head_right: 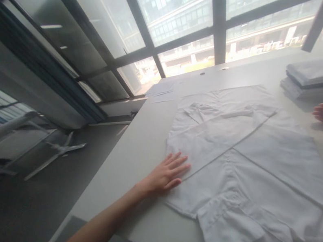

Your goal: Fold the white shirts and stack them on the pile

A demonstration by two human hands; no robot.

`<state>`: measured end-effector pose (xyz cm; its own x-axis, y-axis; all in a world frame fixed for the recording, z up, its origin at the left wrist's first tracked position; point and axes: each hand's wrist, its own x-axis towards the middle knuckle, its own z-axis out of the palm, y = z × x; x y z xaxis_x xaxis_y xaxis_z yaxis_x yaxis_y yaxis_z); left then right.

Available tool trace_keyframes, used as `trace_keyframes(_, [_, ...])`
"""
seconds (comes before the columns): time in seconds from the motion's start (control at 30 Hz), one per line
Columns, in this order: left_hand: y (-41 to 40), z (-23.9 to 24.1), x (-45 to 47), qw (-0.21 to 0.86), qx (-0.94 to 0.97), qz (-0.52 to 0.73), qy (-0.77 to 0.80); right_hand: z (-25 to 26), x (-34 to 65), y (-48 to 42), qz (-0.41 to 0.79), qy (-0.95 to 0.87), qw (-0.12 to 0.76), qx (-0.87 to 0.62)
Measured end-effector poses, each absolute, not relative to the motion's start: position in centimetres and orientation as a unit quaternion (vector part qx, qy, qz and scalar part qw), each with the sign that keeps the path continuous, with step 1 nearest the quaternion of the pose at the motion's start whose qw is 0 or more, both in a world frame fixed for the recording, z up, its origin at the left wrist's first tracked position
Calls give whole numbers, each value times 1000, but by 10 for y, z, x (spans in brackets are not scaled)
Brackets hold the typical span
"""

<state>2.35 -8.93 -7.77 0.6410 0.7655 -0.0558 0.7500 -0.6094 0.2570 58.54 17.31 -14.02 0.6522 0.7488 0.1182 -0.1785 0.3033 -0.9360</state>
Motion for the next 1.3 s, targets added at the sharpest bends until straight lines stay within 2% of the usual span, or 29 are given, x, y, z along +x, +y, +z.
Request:
trace_keyframes(0.2, [-87,-87,18,66,906,33,418,-108,560,157,354,-274,708,-547])
trace_keyframes(0.37, [-69,-78,13,61,888,81,448,-114,566,164,353,-289,696,-555])
trace_keyframes(0.53, [-17,-61,23,46,850,139,507,-118,566,166,363,-297,695,-544])
trace_keyframes(0.63, [14,-74,30,22,828,138,542,-123,569,167,354,-313,687,-552])
trace_keyframes(0.77, [33,-93,31,12,826,78,559,-133,574,171,346,-329,685,-550])
trace_keyframes(0.83, [44,-88,28,10,822,102,561,-137,575,173,349,-333,681,-552])
trace_keyframes(0.9, [63,-75,28,21,801,150,579,-140,574,174,340,-354,665,-563])
trace_keyframes(1.07, [141,-46,39,147,635,208,729,-142,566,172,299,-426,622,-585])
trace_keyframes(1.3, [203,-48,60,179,561,242,771,-139,559,168,268,-468,605,-586])
